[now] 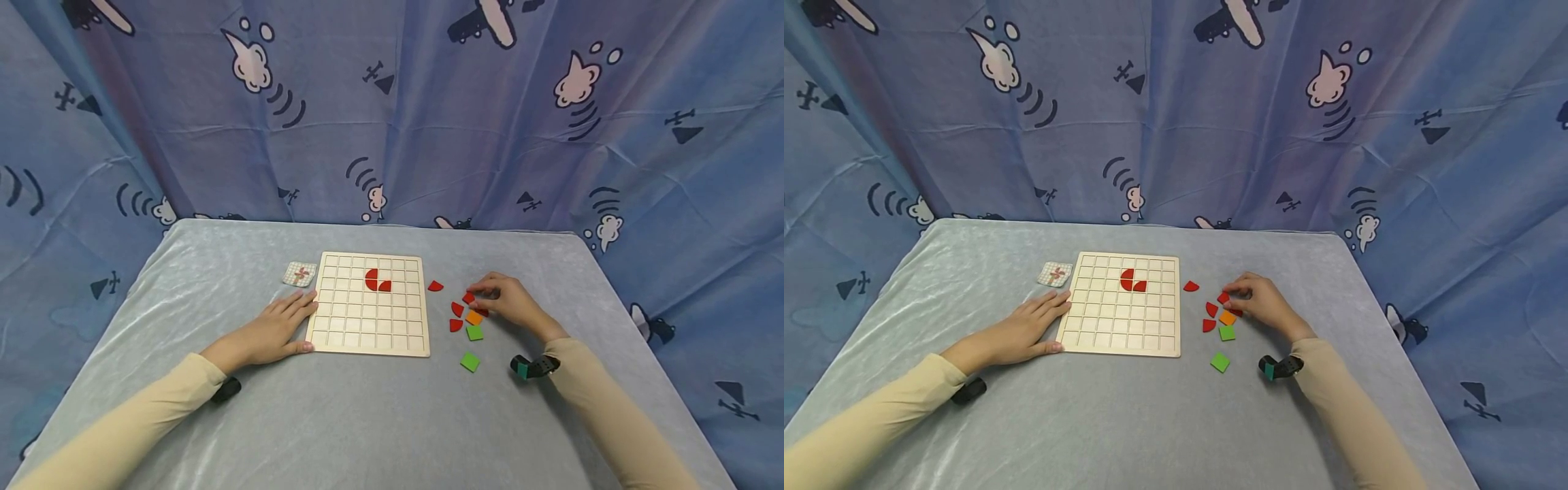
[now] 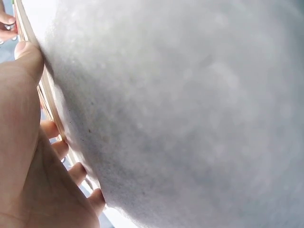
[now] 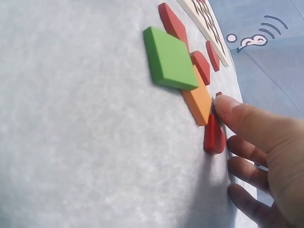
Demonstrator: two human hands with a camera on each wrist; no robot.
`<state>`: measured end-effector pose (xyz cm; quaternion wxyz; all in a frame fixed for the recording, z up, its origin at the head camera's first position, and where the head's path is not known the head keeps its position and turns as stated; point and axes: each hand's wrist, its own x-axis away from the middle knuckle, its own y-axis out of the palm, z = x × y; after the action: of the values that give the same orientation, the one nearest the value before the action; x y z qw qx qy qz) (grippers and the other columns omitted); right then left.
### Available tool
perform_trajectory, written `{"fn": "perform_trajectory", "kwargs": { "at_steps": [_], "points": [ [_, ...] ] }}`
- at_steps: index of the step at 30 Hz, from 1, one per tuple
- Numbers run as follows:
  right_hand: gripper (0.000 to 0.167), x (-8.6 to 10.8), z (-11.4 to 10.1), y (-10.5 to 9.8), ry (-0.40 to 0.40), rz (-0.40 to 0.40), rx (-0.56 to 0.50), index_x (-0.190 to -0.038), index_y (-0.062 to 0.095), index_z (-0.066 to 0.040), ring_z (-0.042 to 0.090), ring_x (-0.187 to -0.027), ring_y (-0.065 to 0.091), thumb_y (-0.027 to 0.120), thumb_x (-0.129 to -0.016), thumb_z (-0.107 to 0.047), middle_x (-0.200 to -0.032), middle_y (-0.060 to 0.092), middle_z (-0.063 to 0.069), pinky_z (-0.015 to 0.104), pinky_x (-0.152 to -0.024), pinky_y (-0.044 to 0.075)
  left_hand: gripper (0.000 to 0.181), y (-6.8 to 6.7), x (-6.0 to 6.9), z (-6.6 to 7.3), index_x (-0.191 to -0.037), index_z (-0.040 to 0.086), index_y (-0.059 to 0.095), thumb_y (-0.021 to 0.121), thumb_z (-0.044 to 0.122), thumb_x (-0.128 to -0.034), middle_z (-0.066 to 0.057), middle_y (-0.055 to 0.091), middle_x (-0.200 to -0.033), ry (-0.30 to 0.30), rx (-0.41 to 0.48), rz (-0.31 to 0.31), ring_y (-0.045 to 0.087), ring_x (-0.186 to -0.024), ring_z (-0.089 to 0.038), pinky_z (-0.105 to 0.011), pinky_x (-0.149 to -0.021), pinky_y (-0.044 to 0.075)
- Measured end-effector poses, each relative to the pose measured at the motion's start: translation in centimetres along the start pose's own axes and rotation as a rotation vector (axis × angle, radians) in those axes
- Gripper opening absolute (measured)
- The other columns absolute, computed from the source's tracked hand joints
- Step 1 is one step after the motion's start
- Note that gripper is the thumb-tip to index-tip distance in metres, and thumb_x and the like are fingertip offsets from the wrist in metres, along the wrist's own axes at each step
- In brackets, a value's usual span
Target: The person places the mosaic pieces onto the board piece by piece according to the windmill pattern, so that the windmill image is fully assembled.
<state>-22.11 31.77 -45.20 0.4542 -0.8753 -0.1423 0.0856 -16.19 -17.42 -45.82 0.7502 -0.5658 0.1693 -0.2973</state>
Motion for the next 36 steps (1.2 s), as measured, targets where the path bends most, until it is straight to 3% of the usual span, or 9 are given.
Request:
{"fn": "perform_trajectory", "kwargs": {
  "at_steps": [12, 25, 36],
  "points": [
    [0.036, -1.5, -1.1, -0.3, 0.048, -0.053, 0.020, -0.118, 0.074, -0.015, 0.019, -0.089, 0.057, 0.080, -0.085, -0.028, -0.107, 0.068, 0.005, 0.027, -0.073, 0.050, 0.081, 0.2, -0.1, -0.2, -0.156, 0.005, 0.028, 0.057, 0.051, -0.0962, -0.015, 0.018, -0.167, -0.001, -0.009, 0.005, 0.017, -0.153, -0.041, -0.064, -0.119, 0.020],
    [0.034, -4.7, -3.7, 0.2, 0.009, -0.119, 0.010, -0.118, 0.074, -0.020, 0.020, -0.091, 0.058, 0.079, -0.086, -0.030, -0.107, 0.069, 0.002, 0.030, -0.076, 0.050, 0.081, 0.2, -0.1, -0.2, -0.156, 0.005, 0.027, 0.056, 0.052, -0.0962, -0.014, 0.017, -0.167, -0.008, -0.003, -0.006, 0.016, -0.154, -0.041, -0.063, -0.120, 0.020],
    [0.033, -7.7, -6.3, 1.8, -0.046, -0.172, 0.020, -0.116, 0.076, -0.022, 0.019, -0.092, 0.057, 0.080, -0.084, -0.028, -0.107, 0.069, 0.000, 0.032, -0.079, 0.046, 0.081, 0.2, -0.1, -0.2, -0.156, 0.005, 0.027, 0.057, 0.051, -0.0961, -0.015, 0.017, -0.167, -0.005, -0.001, -0.002, 0.016, -0.153, -0.041, -0.064, -0.120, 0.020]
  ]
}}
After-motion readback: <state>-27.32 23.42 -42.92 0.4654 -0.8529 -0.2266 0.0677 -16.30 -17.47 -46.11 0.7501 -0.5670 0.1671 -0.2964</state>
